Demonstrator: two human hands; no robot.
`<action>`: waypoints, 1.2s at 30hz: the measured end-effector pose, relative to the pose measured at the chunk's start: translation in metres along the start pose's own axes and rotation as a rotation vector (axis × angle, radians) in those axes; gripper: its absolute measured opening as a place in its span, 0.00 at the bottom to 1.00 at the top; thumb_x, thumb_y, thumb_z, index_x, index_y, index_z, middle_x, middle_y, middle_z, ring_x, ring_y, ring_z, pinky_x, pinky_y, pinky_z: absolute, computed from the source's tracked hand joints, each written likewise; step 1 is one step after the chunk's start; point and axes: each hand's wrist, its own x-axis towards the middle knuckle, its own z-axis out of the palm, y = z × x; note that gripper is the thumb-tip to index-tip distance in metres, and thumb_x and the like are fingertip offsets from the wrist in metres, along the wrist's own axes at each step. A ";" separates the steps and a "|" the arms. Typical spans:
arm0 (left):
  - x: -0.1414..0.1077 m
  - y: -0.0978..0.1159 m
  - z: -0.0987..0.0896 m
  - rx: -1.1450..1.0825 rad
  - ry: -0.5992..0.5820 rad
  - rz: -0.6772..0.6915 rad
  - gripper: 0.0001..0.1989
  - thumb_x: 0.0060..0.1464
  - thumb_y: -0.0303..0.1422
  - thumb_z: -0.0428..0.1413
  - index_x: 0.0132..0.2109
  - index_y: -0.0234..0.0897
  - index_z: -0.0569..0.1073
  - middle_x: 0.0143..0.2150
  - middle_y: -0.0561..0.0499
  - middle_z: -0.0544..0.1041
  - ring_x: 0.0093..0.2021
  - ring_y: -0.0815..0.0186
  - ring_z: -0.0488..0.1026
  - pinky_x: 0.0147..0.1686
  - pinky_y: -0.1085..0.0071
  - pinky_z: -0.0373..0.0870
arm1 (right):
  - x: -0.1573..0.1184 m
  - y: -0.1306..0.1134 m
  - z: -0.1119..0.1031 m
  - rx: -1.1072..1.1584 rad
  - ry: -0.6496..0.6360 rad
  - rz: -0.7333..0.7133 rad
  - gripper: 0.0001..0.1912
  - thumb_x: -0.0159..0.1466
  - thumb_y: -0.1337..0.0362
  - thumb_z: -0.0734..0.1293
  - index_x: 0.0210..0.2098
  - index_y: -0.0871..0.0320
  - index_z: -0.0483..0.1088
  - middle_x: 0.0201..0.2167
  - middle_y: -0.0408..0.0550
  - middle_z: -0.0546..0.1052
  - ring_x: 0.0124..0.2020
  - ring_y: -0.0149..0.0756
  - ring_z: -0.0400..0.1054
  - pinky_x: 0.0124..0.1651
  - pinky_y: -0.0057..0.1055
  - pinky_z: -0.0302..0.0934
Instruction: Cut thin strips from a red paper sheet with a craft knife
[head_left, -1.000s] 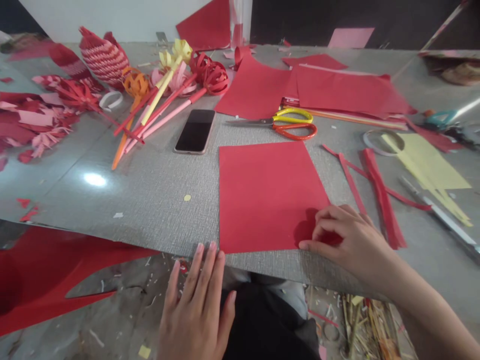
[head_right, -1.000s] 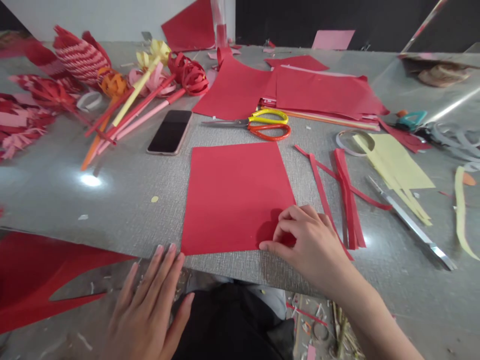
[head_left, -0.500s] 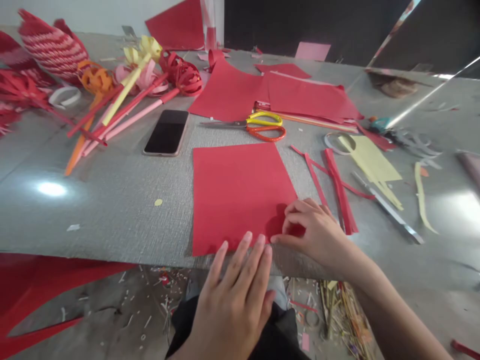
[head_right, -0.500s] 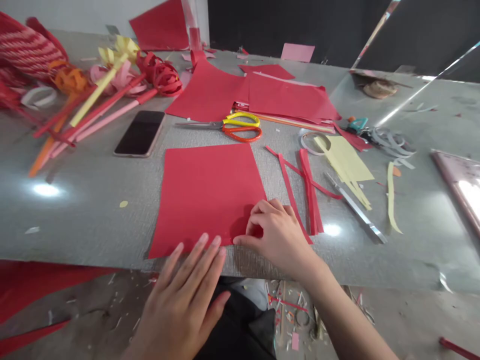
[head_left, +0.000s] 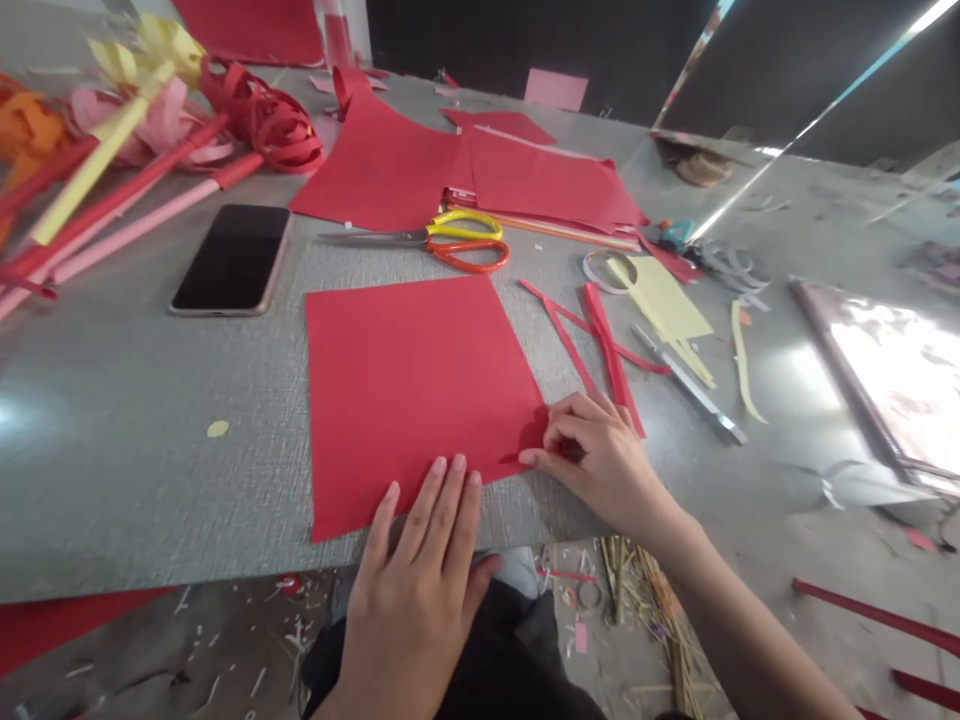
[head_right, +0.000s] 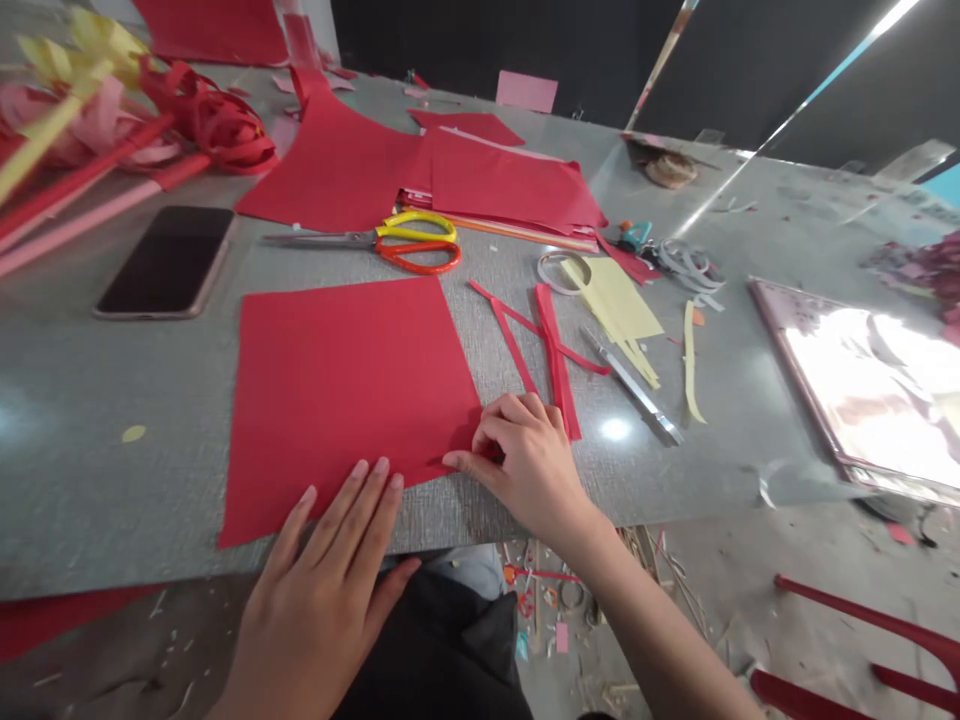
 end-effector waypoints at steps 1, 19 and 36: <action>0.000 -0.001 0.001 0.000 -0.004 0.002 0.21 0.62 0.37 0.44 0.57 0.31 0.66 0.59 0.47 0.67 0.57 0.61 0.66 0.62 0.60 0.47 | 0.000 0.000 0.000 -0.005 0.001 0.001 0.17 0.59 0.51 0.66 0.22 0.56 0.66 0.32 0.44 0.71 0.37 0.37 0.63 0.42 0.37 0.54; 0.013 0.025 -0.004 0.231 -0.099 0.020 0.28 0.57 0.40 0.53 0.61 0.31 0.62 0.58 0.31 0.66 0.55 0.44 0.66 0.51 0.49 0.67 | -0.005 -0.003 -0.001 -0.092 0.027 -0.008 0.16 0.62 0.51 0.62 0.27 0.55 0.66 0.33 0.45 0.71 0.38 0.38 0.62 0.40 0.36 0.54; 0.014 0.022 0.005 0.261 -0.154 0.071 0.36 0.54 0.40 0.56 0.65 0.37 0.52 0.55 0.29 0.66 0.55 0.37 0.65 0.44 0.50 0.72 | -0.013 -0.008 0.003 -0.308 0.206 0.023 0.13 0.66 0.58 0.59 0.28 0.56 0.67 0.33 0.43 0.74 0.36 0.35 0.66 0.43 0.36 0.51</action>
